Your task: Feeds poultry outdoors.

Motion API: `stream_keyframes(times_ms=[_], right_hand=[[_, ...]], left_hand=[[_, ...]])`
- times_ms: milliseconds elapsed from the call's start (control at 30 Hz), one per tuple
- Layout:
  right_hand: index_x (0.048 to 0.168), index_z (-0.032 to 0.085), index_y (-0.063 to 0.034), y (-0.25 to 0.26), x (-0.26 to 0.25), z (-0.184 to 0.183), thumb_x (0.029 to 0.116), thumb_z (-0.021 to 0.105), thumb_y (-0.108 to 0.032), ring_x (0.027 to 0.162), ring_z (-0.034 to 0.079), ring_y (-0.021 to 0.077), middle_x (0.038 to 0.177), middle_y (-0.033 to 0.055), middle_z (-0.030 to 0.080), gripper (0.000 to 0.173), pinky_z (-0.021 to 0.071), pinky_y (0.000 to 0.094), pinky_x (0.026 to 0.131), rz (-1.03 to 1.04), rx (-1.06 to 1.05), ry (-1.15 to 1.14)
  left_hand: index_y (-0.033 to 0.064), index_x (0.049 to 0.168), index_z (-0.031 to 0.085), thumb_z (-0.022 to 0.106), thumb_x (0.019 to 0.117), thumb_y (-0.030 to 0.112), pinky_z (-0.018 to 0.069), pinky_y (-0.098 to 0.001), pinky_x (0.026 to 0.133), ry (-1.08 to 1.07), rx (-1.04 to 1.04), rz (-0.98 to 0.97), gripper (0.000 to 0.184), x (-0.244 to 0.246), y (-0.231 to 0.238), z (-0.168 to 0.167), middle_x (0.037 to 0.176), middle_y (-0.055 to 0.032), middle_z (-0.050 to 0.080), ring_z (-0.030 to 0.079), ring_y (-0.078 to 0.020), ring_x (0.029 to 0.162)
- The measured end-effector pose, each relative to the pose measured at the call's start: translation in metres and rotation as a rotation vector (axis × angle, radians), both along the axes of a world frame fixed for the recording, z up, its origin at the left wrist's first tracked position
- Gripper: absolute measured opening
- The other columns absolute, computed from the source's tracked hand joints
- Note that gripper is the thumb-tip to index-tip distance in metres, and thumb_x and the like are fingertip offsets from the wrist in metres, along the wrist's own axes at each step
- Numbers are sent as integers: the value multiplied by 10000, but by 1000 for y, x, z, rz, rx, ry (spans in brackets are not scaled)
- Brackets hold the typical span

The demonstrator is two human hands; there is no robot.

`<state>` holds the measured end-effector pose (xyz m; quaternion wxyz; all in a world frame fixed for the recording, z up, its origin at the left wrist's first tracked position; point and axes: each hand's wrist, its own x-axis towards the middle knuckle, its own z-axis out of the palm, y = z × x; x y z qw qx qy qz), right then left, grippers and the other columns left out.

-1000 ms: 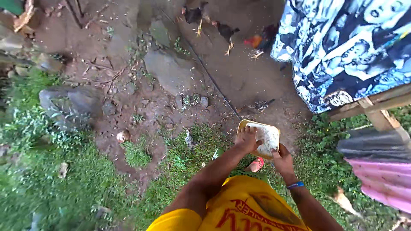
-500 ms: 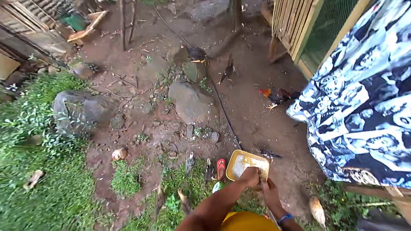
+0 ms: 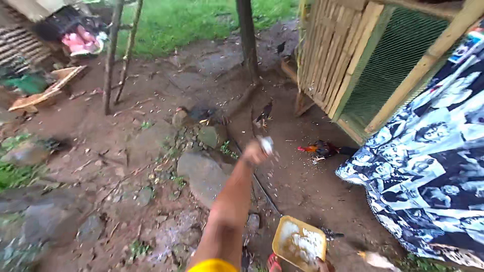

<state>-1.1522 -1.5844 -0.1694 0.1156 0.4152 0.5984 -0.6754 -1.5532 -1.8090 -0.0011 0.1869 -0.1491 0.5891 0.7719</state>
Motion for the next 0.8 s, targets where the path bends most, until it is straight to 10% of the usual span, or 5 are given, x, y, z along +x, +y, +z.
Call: stream_keyframes(times_ms=[100, 200, 500, 667, 800], right_hand=[[1449, 475, 39, -1, -21, 19, 1059, 534, -255, 1084, 684, 358, 1292, 286, 604, 492, 602, 567, 875, -32, 101, 42], [1411, 529, 34, 0, -36, 26, 1051, 556, -247, 1049, 692, 353, 1237, 275, 644, 458, 589, 579, 871, -105, 156, 58], [1381, 584, -20, 23, -46, 29, 1053, 513, -320, 1081, 695, 252, 1209, 181, 693, 450, 581, 479, 956, 19, 245, 55], [1346, 610, -19, 35, -38, 36, 1005, 499, -325, 1077, 685, 197, 1185, 154, 702, 472, 561, 429, 968, 75, 252, 187], [1307, 658, -68, 51, -12, 22, 1017, 518, -466, 1055, 705, 194, 1150, 118, 727, 512, 579, 441, 955, 35, 204, 166]], left_hand=[[65, 1460, 487, 447, 1073, 386, 586, -519, 839, 64, -410, 179, 505, -121, -37, 79, 1341, -238, 587, 666, -351, 1060], [32, 1332, 571, 437, 1070, 361, 563, -470, 726, 209, -663, 112, 441, -127, -16, 107, 1109, -201, 634, 643, -280, 831], [95, 1301, 685, 524, 1063, 274, 521, -502, 1059, 530, -887, -1181, 338, 154, 122, -72, 1264, -139, 693, 663, -272, 1190], [221, 1477, 580, 606, 1000, 487, 437, -529, 1137, 611, -1050, -1101, 547, 213, 159, -125, 1515, -154, 521, 469, -362, 1412], [71, 1418, 591, 690, 935, 210, 473, -495, 1118, 708, -823, -1387, 512, 256, 178, -137, 1393, -177, 598, 567, -326, 1313]])
